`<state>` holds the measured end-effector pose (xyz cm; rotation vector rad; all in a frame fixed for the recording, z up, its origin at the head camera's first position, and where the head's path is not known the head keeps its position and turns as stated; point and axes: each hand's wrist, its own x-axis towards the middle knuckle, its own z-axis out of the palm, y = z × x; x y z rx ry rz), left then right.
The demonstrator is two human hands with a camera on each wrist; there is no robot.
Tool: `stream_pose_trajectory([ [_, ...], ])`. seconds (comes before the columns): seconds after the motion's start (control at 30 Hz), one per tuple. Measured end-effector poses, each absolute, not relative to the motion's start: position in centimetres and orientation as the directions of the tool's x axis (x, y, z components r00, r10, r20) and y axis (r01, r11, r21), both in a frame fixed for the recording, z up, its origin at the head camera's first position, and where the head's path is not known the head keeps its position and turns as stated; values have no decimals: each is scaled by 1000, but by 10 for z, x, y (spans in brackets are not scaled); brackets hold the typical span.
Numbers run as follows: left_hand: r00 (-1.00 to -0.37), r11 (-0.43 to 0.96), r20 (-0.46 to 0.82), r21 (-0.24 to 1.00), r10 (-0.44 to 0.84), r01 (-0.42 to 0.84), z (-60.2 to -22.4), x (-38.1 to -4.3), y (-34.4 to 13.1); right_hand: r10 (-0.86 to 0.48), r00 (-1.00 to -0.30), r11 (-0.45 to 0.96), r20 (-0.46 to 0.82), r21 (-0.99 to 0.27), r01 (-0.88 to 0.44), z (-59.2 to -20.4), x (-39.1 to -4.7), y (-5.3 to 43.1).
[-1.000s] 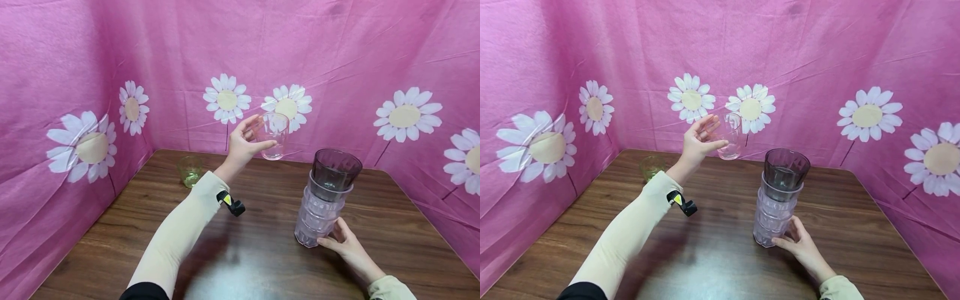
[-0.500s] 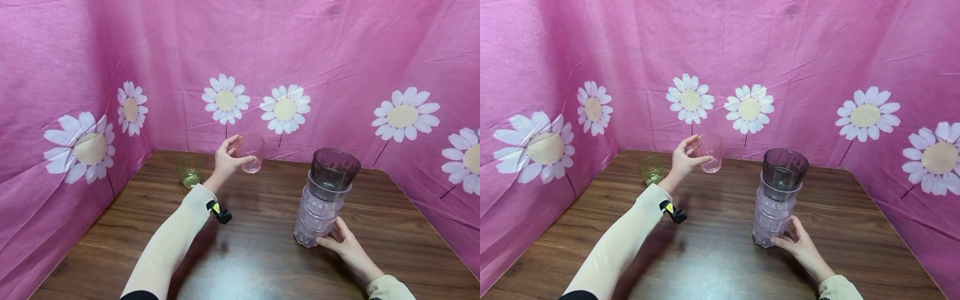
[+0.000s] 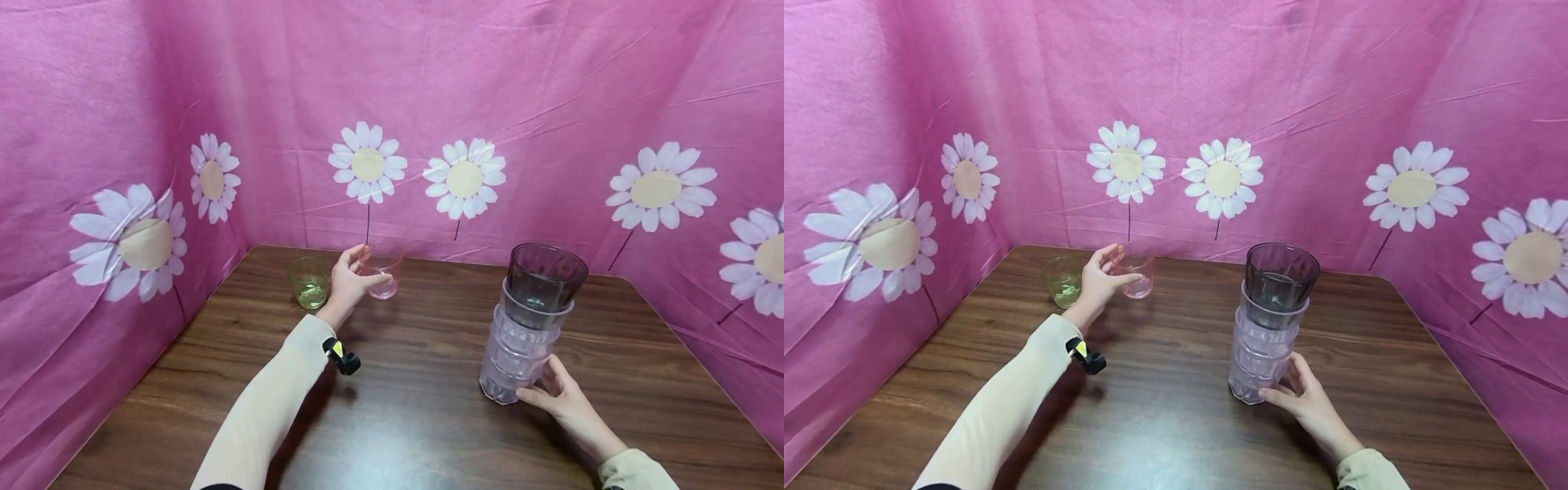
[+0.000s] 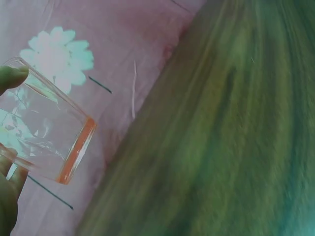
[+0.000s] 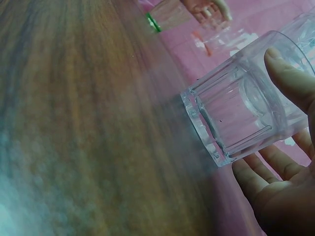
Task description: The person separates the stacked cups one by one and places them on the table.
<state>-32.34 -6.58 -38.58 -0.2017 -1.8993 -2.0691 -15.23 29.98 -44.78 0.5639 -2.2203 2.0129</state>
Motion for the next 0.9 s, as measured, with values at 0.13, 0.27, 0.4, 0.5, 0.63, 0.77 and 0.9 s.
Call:
stream_pose_trajectory([
  [0.13, -938, -38, 311, 947, -152, 320, -397, -324, -73, -207, -923, 50, 324, -939, -341, -448, -153, 299],
  [0.27, -944, -29, 288, 955, -162, 296, -404, -325, -79, -208, -921, 44, 331, -937, -347, -447, -152, 299],
  [0.4, -952, -34, 260, 963, -165, 269, -411, -326, -82, -210, -919, 47, 334, -935, -351, -447, -152, 299],
  [0.5, -952, -39, 257, 963, -163, 267, -416, -326, -84, -209, -921, 48, 330, -937, -347, -447, -152, 299],
  [0.63, -953, -33, 264, 962, -151, 272, -405, -309, -84, -208, -926, 52, 316, -941, -334, -447, -152, 300],
  [0.77, -957, -34, 258, 964, -134, 265, -402, -305, -85, -204, -929, 54, 309, -944, -326, -448, -151, 299],
  [0.9, -960, -43, 250, 965, -128, 258, -419, -320, -89, -200, -931, 65, 304, -944, -322, -447, -151, 299],
])
